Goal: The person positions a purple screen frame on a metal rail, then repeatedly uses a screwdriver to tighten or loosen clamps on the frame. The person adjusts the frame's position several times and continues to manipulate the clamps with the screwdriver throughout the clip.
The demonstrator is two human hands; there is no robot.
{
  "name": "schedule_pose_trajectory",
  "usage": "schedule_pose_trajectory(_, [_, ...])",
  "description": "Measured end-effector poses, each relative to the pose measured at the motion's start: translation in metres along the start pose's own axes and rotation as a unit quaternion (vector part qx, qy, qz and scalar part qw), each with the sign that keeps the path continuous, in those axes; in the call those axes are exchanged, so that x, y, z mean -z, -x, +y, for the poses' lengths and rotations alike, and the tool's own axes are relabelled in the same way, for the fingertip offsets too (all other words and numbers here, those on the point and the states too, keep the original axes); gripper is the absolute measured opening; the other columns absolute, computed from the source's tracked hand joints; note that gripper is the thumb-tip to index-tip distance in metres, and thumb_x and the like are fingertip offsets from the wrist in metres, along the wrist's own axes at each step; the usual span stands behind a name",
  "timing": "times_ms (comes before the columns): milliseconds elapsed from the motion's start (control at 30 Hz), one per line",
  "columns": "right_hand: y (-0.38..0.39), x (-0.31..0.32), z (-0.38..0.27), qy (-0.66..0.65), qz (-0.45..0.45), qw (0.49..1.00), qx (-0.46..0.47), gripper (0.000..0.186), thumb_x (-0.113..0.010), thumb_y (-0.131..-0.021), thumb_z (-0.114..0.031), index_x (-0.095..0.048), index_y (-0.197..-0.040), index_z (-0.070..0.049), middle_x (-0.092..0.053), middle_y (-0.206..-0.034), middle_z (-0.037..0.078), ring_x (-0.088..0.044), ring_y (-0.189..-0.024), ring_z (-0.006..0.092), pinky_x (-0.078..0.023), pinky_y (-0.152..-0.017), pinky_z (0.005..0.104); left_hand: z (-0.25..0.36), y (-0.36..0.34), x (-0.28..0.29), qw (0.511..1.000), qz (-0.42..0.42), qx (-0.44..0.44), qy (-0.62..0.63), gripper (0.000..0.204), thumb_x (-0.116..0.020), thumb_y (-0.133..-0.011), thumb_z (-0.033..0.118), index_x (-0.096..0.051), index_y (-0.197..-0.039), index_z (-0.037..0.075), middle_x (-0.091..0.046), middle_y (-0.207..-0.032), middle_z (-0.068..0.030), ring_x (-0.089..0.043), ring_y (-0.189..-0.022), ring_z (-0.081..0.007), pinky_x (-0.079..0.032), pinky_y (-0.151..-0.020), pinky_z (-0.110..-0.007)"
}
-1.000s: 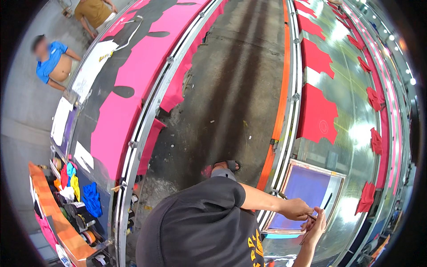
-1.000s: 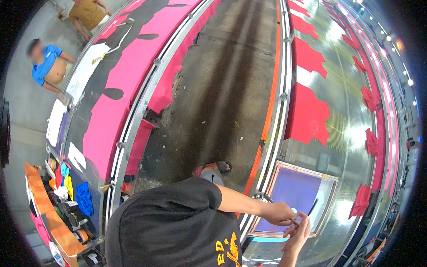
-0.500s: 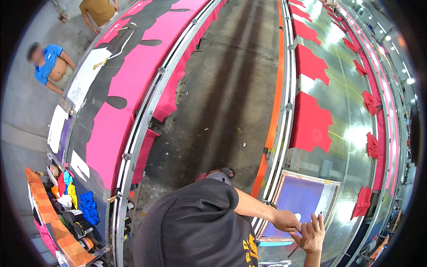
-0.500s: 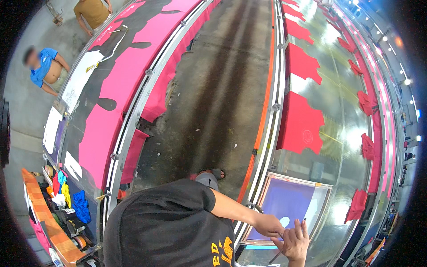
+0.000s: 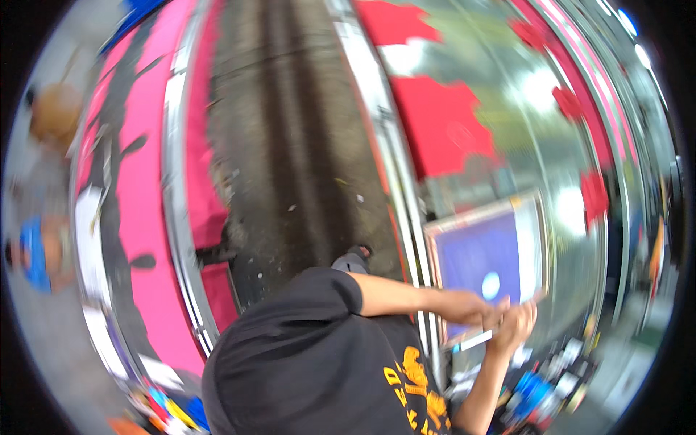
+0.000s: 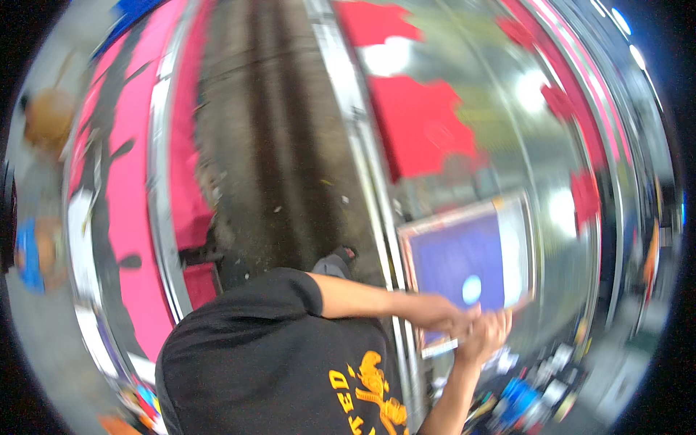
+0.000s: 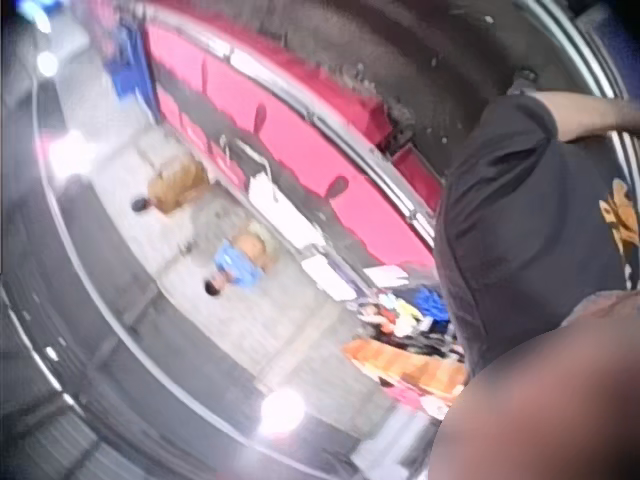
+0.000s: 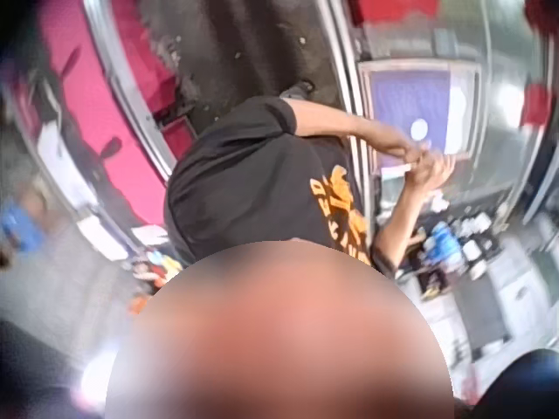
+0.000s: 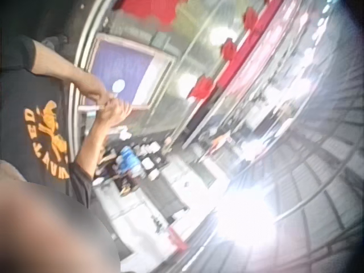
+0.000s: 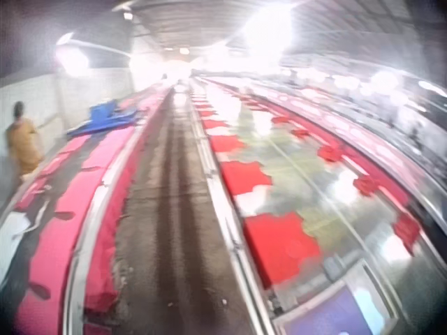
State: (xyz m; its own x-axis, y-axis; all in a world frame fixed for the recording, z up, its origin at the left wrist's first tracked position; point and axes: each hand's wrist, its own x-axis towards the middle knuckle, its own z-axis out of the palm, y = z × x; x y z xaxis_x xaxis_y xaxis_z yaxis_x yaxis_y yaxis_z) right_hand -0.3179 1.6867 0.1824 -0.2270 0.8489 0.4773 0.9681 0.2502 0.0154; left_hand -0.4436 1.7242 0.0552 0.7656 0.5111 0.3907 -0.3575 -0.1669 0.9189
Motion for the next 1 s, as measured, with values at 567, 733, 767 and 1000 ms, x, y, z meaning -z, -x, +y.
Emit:
schedule_pose_trajectory(567, [0.004,0.007,-0.049,-0.029,0.157,0.985,-0.069,0.027,-0.080,-0.079,-0.027,-0.060,-0.066,-0.014,-0.050,-0.065,0.002,-0.059,-0.072,0.0208,-0.052,-0.093,0.0415,-0.055,0.073,0.069,0.902,-0.195,0.103,-0.372,0.063,-0.062,-0.099,0.039,-0.053,-0.148,0.000,-0.054,-0.151,-0.0228,-0.044,-0.147,-0.0372,-0.026,-0.125,-0.056])
schedule_pose_trajectory(733, [0.081,0.074,0.023,-0.019,0.303,0.846,-0.437,0.022,-0.069,-0.103,-0.024,-0.081,-0.091,-0.009,-0.064,-0.067,-0.003,-0.059,-0.063,0.0079,-0.045,-0.056,0.0263,-0.068,0.083,0.080,0.863,-0.196,0.043,-0.464,0.067,-0.065,-0.100,0.047,-0.056,-0.145,-0.001,-0.058,-0.147,-0.0226,-0.048,-0.144,-0.0380,-0.027,-0.125,-0.055])
schedule_pose_trajectory(767, [0.117,0.086,0.032,-0.064,0.332,0.784,-0.520,0.031,-0.068,-0.103,-0.032,-0.079,-0.090,-0.005,-0.063,-0.066,-0.003,-0.055,-0.058,0.0068,-0.044,-0.055,0.0270,-0.071,0.084,0.080,0.865,-0.190,0.034,-0.464,0.063,-0.063,-0.102,0.046,-0.056,-0.146,0.000,-0.057,-0.148,-0.0222,-0.048,-0.144,-0.0378,-0.027,-0.124,-0.055])
schedule_pose_trajectory(1000, [0.337,0.067,-0.026,-0.604,0.423,0.241,-0.630,0.052,-0.052,-0.109,-0.052,-0.070,-0.102,-0.005,-0.033,-0.054,-0.010,-0.030,-0.045,0.0051,-0.031,-0.051,0.0264,-0.068,0.079,0.064,0.883,-0.133,0.091,-0.442,0.049,-0.059,-0.106,0.039,-0.063,-0.140,0.004,-0.064,-0.142,-0.0170,-0.053,-0.141,-0.0346,-0.029,-0.124,-0.052])
